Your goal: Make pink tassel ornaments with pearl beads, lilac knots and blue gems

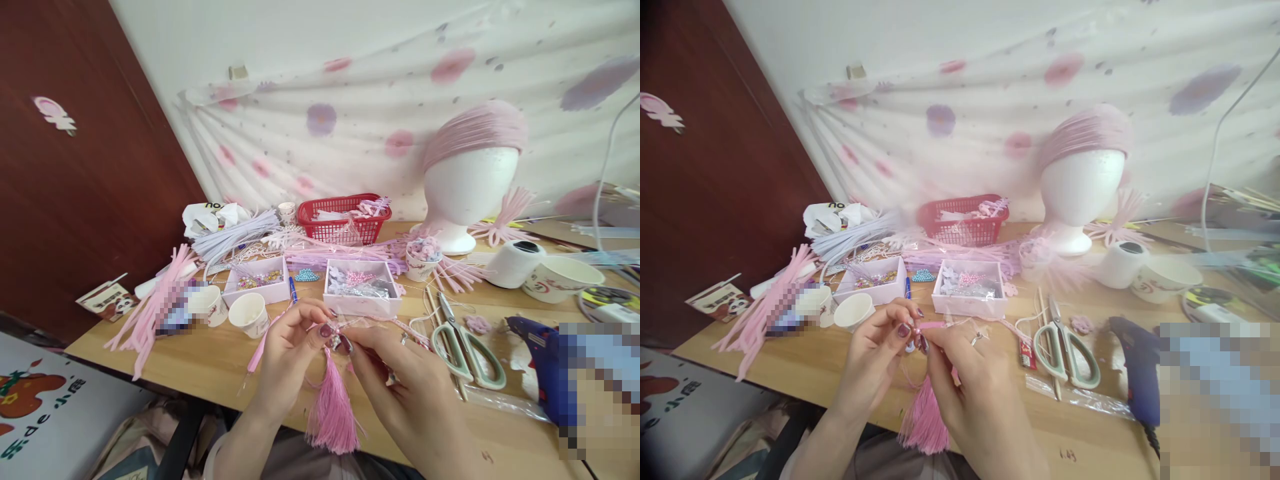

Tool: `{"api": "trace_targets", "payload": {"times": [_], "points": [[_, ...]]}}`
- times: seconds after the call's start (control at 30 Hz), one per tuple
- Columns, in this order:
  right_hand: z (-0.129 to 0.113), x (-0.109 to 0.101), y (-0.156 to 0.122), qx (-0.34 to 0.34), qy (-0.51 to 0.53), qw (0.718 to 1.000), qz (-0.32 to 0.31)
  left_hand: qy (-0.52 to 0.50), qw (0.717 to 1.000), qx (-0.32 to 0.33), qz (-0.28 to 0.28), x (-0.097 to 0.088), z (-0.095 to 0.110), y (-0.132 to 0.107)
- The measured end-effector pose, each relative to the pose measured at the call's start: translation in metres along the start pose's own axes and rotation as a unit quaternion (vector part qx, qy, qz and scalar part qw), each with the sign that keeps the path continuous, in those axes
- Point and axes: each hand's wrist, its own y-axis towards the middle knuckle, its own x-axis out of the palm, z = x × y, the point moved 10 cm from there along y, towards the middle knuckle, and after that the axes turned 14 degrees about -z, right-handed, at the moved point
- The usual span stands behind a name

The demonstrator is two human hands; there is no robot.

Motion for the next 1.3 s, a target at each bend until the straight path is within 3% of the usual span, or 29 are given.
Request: {"api": "trace_targets", "payload": {"times": [0.43,0.83,1.1,1.3], "points": [[0.0,0.002,0.0,0.001,0.009,1.0,-0.006,0.1,0.995,0.0,-0.028,0.002,0.003,0.002],[0.002,0.004,0.003,-0.009,0.05,0.999,-0.011,0.064,0.997,-0.009,-0.05,0.009,-0.003,0.004],[0.003,0.0,0.0,-0.01,0.042,0.999,0.005,-0.031,0.999,-0.014,0.005,0.002,-0.012,-0.003],[0.004,0.001,-0.001,-0.012,0.029,0.999,-0.002,0.004,1.0,0.019,-0.025,0.007,-0.004,0.002]]}}
